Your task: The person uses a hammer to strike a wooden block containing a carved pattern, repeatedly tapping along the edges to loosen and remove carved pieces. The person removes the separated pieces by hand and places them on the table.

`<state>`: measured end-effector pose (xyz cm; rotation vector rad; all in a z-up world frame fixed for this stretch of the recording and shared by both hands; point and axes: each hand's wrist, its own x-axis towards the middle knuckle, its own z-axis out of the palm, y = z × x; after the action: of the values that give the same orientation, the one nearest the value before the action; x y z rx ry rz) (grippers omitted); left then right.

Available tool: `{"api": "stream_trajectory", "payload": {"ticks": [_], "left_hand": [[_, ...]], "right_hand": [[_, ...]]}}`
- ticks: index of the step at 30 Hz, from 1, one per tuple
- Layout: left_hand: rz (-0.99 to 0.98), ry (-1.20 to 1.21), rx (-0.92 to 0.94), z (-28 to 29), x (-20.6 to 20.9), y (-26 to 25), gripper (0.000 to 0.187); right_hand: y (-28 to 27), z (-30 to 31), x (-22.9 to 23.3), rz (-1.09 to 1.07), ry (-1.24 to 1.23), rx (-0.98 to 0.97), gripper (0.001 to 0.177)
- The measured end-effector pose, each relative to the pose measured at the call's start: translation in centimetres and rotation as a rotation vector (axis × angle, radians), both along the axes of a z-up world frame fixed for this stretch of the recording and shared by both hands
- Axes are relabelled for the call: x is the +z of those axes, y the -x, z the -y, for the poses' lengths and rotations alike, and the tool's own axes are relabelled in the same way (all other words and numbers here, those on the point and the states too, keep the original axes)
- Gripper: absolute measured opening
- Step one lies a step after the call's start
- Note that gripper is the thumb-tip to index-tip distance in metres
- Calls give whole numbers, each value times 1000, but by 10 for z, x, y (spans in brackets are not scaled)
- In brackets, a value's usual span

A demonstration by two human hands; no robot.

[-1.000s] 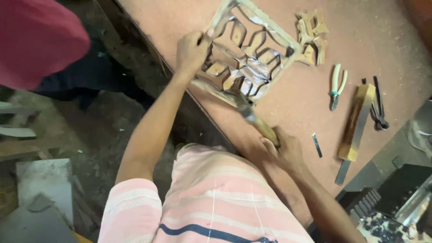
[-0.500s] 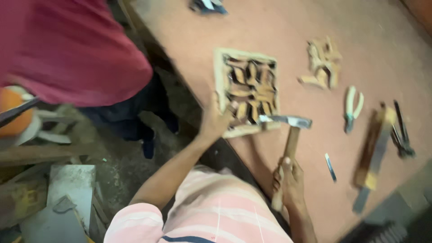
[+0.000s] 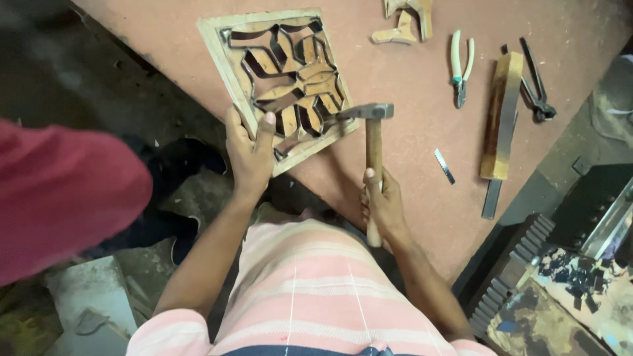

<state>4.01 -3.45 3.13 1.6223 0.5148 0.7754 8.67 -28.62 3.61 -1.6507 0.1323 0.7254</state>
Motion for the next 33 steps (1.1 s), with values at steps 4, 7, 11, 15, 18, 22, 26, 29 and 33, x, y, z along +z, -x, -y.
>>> {"api": "stream_trajectory", "payload": {"ticks": [4, 7, 11, 15, 18, 22, 26, 29, 33], "left_hand": [[129, 24, -28, 5, 10, -1, 28], [248, 658, -72, -2, 11, -8, 31], [318, 751, -118, -29, 2, 2, 27], [267, 660, -37, -59, -7, 30, 23], [314, 698, 13, -88, -2, 50, 28], [351, 743, 30, -119, 13, 88, 34], [404, 676, -63, -137, 12, 112, 44], [327, 685, -57, -143, -4, 119, 45], [223, 736, -23, -144, -22, 129, 49]], "right_hand": [[-4, -4, -1, -54, 25, 62, 32], [-1, 9, -2, -45, -29, 18, 31], [11, 40, 0, 378, 151, -21, 30], [24, 70, 1, 728, 533, -16, 34], [21, 79, 0, 952, 756, -6, 39], [18, 70, 12, 1136, 1041, 90, 42], [-11, 12, 29, 1022, 458, 276, 44], [-53, -50, 19, 1242, 345, 586, 60], [-101, -93, -14, 1111, 458, 811, 41]]}}
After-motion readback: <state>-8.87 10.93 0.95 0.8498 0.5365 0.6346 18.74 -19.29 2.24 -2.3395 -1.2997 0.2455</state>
